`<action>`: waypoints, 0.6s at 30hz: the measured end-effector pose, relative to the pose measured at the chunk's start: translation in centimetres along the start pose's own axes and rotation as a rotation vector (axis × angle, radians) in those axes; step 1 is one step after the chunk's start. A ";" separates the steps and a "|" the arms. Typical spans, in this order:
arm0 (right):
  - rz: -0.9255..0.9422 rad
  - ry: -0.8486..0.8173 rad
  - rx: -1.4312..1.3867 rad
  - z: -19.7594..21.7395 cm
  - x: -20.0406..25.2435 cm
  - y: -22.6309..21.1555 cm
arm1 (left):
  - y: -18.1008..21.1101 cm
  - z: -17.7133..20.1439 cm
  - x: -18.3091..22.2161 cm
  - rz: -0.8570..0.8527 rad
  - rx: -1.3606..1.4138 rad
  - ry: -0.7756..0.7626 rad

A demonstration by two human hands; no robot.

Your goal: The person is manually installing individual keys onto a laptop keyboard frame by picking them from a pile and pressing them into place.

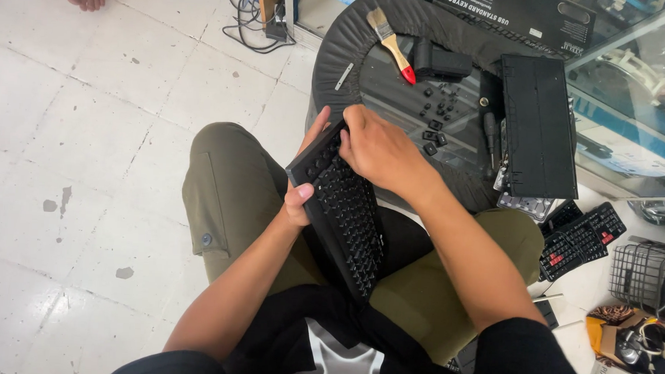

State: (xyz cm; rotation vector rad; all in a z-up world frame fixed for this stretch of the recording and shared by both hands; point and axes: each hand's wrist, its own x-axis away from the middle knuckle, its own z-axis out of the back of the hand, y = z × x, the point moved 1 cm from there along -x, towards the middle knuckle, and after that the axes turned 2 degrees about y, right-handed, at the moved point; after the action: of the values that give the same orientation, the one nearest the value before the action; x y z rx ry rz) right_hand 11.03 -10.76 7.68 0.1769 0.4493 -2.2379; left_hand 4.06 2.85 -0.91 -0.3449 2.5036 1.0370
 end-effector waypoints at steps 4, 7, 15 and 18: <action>0.021 -0.003 -0.089 0.5 0.0 1.5 | 1.3 -1.4 -0.6 0.027 0.008 -0.029; 0.000 0.089 -0.128 -0.4 0.2 1.0 | 0.6 -1.2 -0.1 0.040 0.049 -0.022; -0.496 0.479 -0.583 -8.9 1.3 3.1 | -1.6 2.6 0.7 0.125 0.053 0.060; -0.740 0.606 -1.472 -9.7 1.3 5.3 | -1.9 2.9 1.0 0.175 0.062 0.145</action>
State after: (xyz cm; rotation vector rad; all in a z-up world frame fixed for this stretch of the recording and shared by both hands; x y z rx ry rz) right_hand 14.02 -11.15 -3.05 -0.1378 2.6242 -1.8171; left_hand 4.68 3.59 -4.41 -0.1908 2.7302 1.0301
